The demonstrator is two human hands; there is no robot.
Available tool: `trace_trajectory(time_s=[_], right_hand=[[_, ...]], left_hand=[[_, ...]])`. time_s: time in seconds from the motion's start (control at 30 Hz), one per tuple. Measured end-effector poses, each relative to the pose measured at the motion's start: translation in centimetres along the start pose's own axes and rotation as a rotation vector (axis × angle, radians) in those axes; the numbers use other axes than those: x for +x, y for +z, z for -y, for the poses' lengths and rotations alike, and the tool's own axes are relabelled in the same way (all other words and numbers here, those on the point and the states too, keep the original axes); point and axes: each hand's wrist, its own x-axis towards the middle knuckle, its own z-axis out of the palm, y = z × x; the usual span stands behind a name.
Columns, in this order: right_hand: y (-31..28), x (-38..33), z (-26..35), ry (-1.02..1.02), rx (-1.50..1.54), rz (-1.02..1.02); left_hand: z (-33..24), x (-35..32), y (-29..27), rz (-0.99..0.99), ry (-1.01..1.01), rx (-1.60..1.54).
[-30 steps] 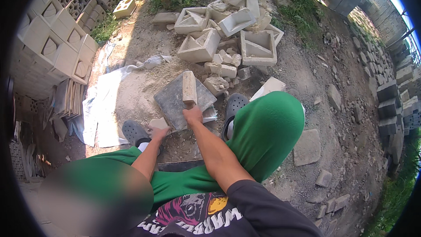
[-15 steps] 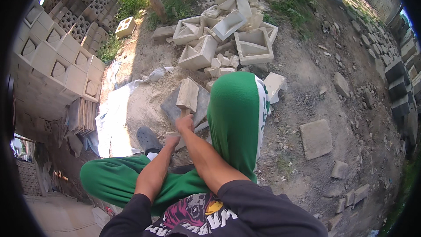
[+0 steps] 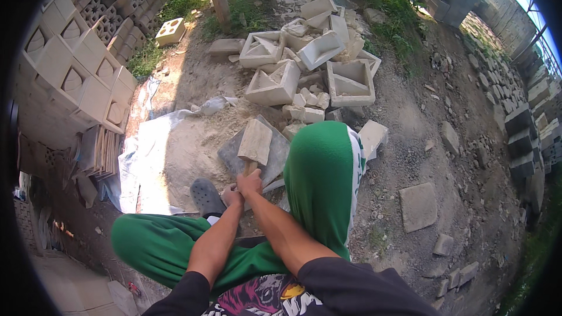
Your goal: The person sits on the ground and uses a wooden mallet to repeatedly strike a small stone block placed on a flat surface. The person adjusts the stone's position and continues striking it to shape or break it.
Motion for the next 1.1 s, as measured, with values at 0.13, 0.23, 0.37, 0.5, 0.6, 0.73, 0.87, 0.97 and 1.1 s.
trace_trajectory(time_s=[0.13,0.23,0.37,0.5,0.6,0.73,0.87,0.97,1.1], right_hand=[[1.3,-0.8,0.5,-0.010,-0.025,0.067],[1.1,0.2,-0.2,0.005,-0.090,0.056],[0.6,1.0,-1.4,0.005,-0.171,0.046],[0.6,0.2,-1.0,-0.001,-0.201,0.070],[0.5,0.6,-1.3,-0.002,-0.190,0.066],[0.4,0.8,-1.6,0.001,-0.216,0.084],[0.8,0.7,-1.6,0.007,-0.204,0.091],[1.3,1.8,-2.2,0.033,-0.154,0.056],[2.0,4.1,-3.3,0.108,0.006,0.111]], left_hand=[[3.0,1.8,0.1,-0.082,-0.078,-0.258],[0.8,0.8,-0.5,-0.203,-0.005,0.036],[-3.1,-2.4,-2.7,-0.104,-0.011,0.303],[-0.7,-1.9,-2.0,-0.082,0.120,0.515],[-0.8,-1.8,-3.1,0.045,0.172,0.670],[-3.6,-1.7,-6.0,0.266,0.253,0.812],[-1.9,-0.2,-6.5,0.314,0.407,0.954],[-1.9,1.3,-6.8,0.440,0.556,1.054],[-2.6,3.1,-7.9,0.666,0.650,1.096]])
